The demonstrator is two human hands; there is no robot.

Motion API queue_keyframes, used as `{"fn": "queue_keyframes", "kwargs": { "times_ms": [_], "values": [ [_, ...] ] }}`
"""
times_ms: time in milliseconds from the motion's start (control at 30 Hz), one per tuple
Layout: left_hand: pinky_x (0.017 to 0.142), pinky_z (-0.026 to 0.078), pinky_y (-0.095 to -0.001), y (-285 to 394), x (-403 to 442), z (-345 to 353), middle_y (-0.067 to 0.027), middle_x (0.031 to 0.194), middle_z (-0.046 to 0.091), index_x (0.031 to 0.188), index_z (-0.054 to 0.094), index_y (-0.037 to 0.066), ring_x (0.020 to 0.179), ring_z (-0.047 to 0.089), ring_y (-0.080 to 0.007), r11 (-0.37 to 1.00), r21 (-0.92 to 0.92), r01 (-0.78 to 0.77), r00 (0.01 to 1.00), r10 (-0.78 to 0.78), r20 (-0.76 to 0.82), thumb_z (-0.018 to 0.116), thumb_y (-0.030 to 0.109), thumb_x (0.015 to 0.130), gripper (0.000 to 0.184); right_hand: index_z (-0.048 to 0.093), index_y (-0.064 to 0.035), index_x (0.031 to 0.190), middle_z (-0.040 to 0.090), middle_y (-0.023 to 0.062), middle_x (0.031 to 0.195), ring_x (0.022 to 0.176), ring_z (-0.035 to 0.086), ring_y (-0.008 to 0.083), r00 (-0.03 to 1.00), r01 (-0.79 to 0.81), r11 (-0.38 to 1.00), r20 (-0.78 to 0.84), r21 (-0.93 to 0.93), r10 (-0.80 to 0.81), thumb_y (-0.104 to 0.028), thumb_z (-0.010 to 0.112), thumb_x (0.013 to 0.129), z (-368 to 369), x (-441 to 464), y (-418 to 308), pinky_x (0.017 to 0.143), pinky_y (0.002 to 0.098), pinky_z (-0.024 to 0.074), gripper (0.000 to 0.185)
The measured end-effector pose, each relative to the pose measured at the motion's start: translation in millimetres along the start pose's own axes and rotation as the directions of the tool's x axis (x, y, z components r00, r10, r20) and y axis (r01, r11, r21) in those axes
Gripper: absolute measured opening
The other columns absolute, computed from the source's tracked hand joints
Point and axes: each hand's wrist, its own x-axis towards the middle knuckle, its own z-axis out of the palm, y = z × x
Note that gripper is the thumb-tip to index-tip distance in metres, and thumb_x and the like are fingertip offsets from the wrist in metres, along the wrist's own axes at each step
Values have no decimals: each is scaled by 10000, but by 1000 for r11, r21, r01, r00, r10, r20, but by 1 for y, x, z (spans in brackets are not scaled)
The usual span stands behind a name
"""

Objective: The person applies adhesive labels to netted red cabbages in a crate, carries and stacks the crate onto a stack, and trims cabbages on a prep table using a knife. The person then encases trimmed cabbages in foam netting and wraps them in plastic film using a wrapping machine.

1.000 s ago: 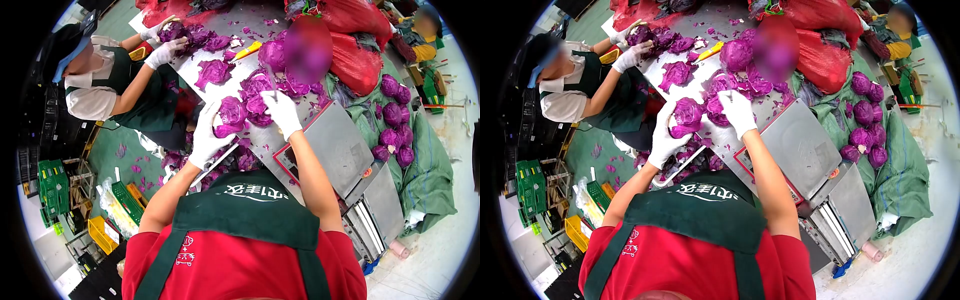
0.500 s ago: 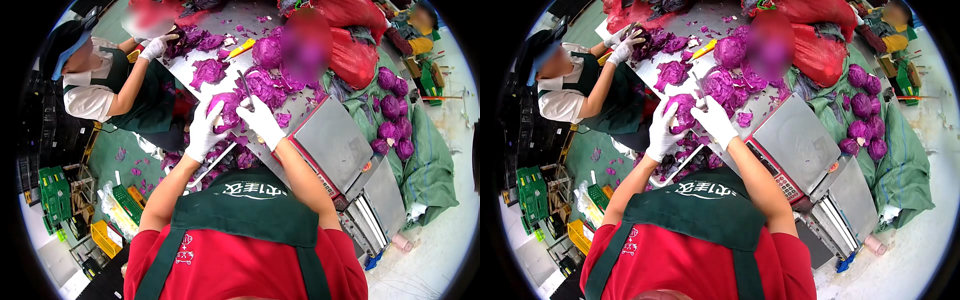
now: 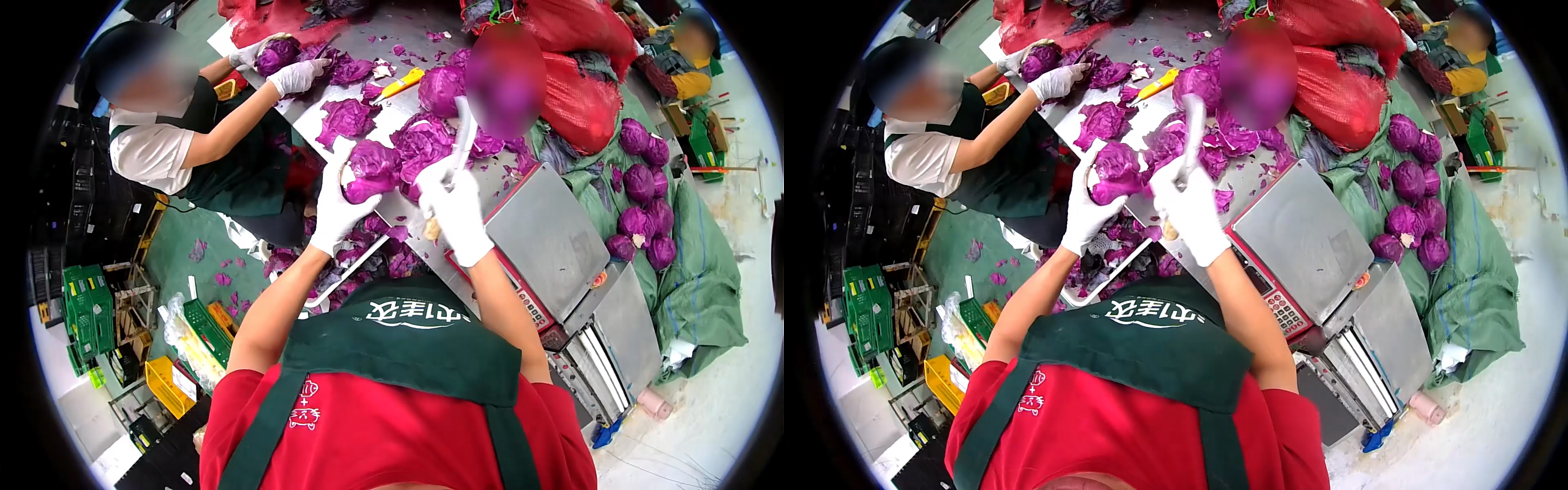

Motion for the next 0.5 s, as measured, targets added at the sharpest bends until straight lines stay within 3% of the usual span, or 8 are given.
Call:
{"fn": "queue_keyframes", "kwargs": {
  "times_ms": [67,100,133,233,300,367,467,500],
  "values": [
    [1075,355,-371,-4,-2,1,-155,1334,454,1442,345,65,1264,451,-266,999,37,39,999,-38,-19,835,148,643,940,551,-23,1017,605,55,897,744,608,139,977,146,930,-96,-337,-188,-76,642,852,-16,19,10,681,295,524,196],
    [1105,315,-370,-4,-2,2,-154,1388,423,1443,333,47,1302,416,-260,995,-24,101,995,-102,-14,836,149,645,949,547,-12,1188,599,128,1082,990,599,228,874,322,648,-45,-690,-483,-166,691,822,-15,28,12,900,353,482,422],
    [1136,276,-370,-3,-1,4,-154,1442,391,1444,322,29,1340,381,-255,984,-85,159,987,-160,-4,838,150,647,957,522,-54,1306,579,120,1191,1154,537,223,937,209,675,-52,-708,-345,-197,732,805,-17,29,14,993,350,417,563],
    [1126,293,-368,1,0,10,-149,1423,403,1446,319,27,1325,388,-245,991,-65,114,993,-114,7,837,133,643,961,542,-55,1309,585,129,1171,1120,561,231,958,272,718,108,-641,-267,-218,746,787,3,31,29,996,333,415,584],
    [1125,294,-367,5,-2,15,-152,1415,406,1446,318,28,1321,391,-248,980,-108,167,986,-165,25,837,129,641,963,607,-31,1172,583,132,1169,1056,577,229,939,312,706,94,-636,-330,-207,737,788,12,34,41,928,335,447,442],
    [1039,403,-365,6,-4,17,-179,1334,489,1406,377,41,1229,502,-284,993,-52,106,994,-108,-34,846,191,627,921,623,-20,1109,579,131,1175,1019,586,219,922,331,663,81,-671,-379,-186,725,796,15,35,49,889,334,464,369],
    [1041,401,-365,10,-5,15,-182,1337,488,1404,381,40,1238,497,-282,990,-62,128,992,-129,-13,846,207,630,918,621,-8,983,626,109,1052,866,612,190,894,363,642,57,-676,-445,-142,687,829,17,34,56,760,321,491,214],
    [1053,388,-370,4,-7,14,-185,1349,481,1405,381,42,1250,487,-285,992,-1,122,992,-122,-13,843,220,638,913,609,-28,951,626,99,974,796,608,202,905,350,714,23,-607,-424,-128,670,842,19,28,55,717,324,490,160]
  ]
}}
